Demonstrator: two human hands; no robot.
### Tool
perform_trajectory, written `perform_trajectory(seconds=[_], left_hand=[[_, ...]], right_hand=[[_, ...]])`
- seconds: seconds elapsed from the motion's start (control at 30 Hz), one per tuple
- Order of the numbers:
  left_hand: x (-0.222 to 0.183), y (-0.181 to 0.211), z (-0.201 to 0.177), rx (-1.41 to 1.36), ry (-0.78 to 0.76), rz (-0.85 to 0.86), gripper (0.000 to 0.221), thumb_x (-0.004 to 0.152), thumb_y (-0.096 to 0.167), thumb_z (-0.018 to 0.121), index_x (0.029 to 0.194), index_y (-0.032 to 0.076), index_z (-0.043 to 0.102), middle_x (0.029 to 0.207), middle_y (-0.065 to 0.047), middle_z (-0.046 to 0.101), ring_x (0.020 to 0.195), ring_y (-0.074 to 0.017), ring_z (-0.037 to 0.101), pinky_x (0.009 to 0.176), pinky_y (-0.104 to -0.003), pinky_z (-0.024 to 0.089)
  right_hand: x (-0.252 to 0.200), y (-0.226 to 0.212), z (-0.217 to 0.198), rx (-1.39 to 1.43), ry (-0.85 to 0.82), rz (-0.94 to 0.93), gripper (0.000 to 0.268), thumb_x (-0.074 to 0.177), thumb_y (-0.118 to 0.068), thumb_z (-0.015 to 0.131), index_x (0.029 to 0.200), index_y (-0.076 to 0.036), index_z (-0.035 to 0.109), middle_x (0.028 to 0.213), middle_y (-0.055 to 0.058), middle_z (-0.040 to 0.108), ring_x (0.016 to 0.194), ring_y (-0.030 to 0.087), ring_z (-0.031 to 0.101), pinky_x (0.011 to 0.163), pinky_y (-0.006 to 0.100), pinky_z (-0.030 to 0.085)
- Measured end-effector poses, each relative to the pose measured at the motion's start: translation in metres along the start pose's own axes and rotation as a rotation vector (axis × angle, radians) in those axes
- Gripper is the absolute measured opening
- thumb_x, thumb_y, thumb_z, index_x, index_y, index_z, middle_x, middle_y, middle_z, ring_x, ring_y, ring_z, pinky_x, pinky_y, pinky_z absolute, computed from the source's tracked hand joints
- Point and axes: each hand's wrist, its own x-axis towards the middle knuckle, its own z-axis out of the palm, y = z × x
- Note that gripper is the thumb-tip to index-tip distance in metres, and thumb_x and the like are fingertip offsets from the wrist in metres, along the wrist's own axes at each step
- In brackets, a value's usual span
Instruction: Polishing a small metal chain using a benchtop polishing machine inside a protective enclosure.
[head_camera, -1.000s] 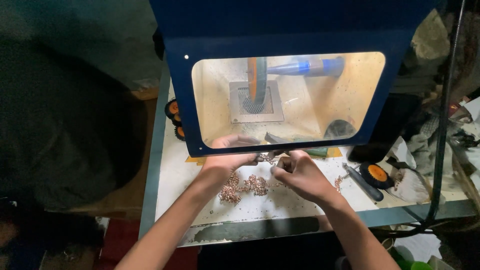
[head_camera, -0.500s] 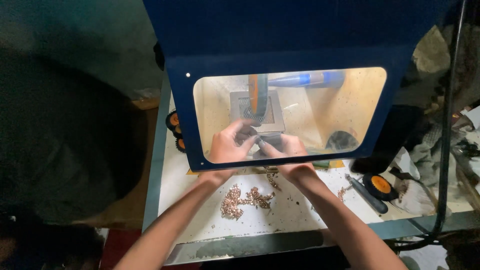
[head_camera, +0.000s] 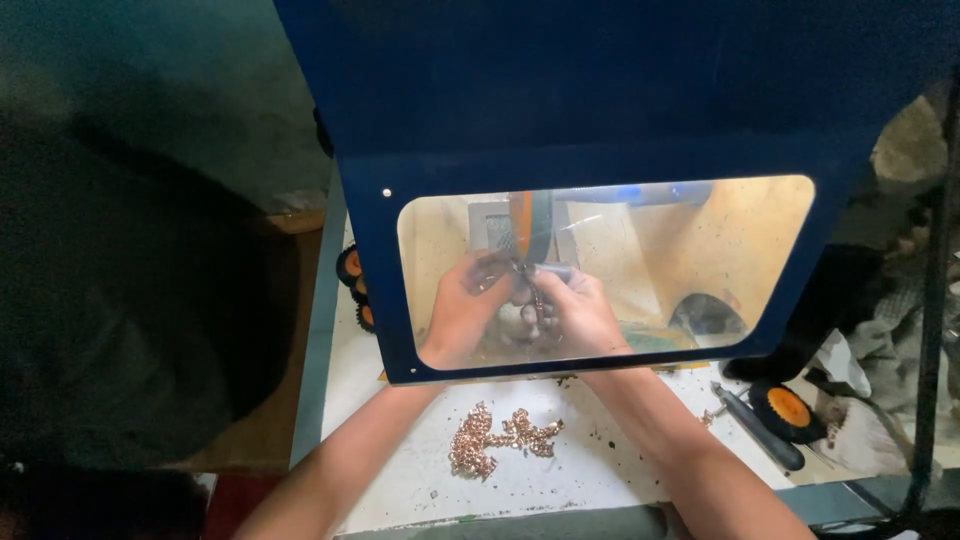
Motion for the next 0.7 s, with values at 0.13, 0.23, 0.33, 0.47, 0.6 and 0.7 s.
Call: perform_trajectory(seconds=[0.13, 0.23, 0.33, 0.47, 0.6, 0.7], left_hand=[[0.005, -0.004, -0.004, 0.031, 0.012, 0.007, 0.049, 0.090, 0.018, 0.075, 0.136, 0.009, 0.062, 0.123, -0.016, 0.071, 0.122, -0.0294, 0.067, 0.104, -0.049, 0.053], [0.009, -0.013, -0.007, 0.015, 0.009, 0.056, 0.043, 0.091, 0.020, 0.076, 0.132, 0.014, 0.064, 0.115, -0.010, 0.074, 0.113, -0.0224, 0.070, 0.099, -0.046, 0.056], [0.015, -0.028, -0.012, -0.060, -0.021, 0.138, 0.044, 0.089, 0.015, 0.076, 0.131, 0.010, 0.065, 0.120, -0.014, 0.073, 0.112, -0.0219, 0.069, 0.097, -0.045, 0.059], [0.014, -0.045, -0.019, -0.054, -0.071, 0.207, 0.041, 0.088, 0.009, 0.076, 0.128, 0.007, 0.067, 0.120, -0.018, 0.072, 0.112, -0.0258, 0.069, 0.095, -0.048, 0.059], [0.004, -0.037, -0.020, 0.084, -0.086, 0.283, 0.046, 0.085, 0.006, 0.076, 0.130, 0.006, 0.067, 0.118, -0.020, 0.073, 0.104, -0.0240, 0.072, 0.092, -0.045, 0.062], [0.005, -0.040, -0.026, 0.156, -0.138, 0.420, 0.042, 0.082, 0.002, 0.079, 0.124, 0.005, 0.070, 0.112, -0.022, 0.074, 0.099, -0.0302, 0.075, 0.086, -0.045, 0.064]], right_hand=[[-0.013, -0.005, 0.008, 0.052, -0.048, -0.036, 0.017, 0.097, -0.022, 0.070, 0.095, -0.005, 0.068, 0.071, 0.010, 0.066, 0.058, 0.016, 0.060, 0.053, 0.032, 0.053], [-0.011, -0.005, 0.003, 0.005, -0.087, -0.100, 0.020, 0.097, -0.025, 0.072, 0.092, -0.005, 0.070, 0.074, 0.013, 0.070, 0.056, 0.015, 0.060, 0.049, 0.032, 0.051], [-0.032, -0.023, 0.020, 0.073, -0.078, -0.105, 0.022, 0.095, -0.024, 0.076, 0.090, -0.005, 0.066, 0.067, 0.015, 0.065, 0.051, 0.018, 0.058, 0.045, 0.031, 0.048], [-0.021, -0.009, 0.004, -0.051, -0.155, -0.148, 0.021, 0.094, -0.023, 0.077, 0.090, -0.002, 0.071, 0.068, 0.017, 0.069, 0.053, 0.022, 0.067, 0.050, 0.033, 0.053], [-0.029, -0.011, -0.001, -0.117, -0.170, -0.174, 0.016, 0.092, -0.015, 0.077, 0.096, 0.000, 0.074, 0.070, 0.011, 0.068, 0.055, 0.017, 0.064, 0.052, 0.030, 0.053], [-0.024, -0.009, -0.007, -0.107, -0.266, -0.152, 0.018, 0.092, -0.009, 0.073, 0.103, 0.005, 0.072, 0.066, 0.013, 0.068, 0.050, 0.020, 0.065, 0.048, 0.029, 0.052]])
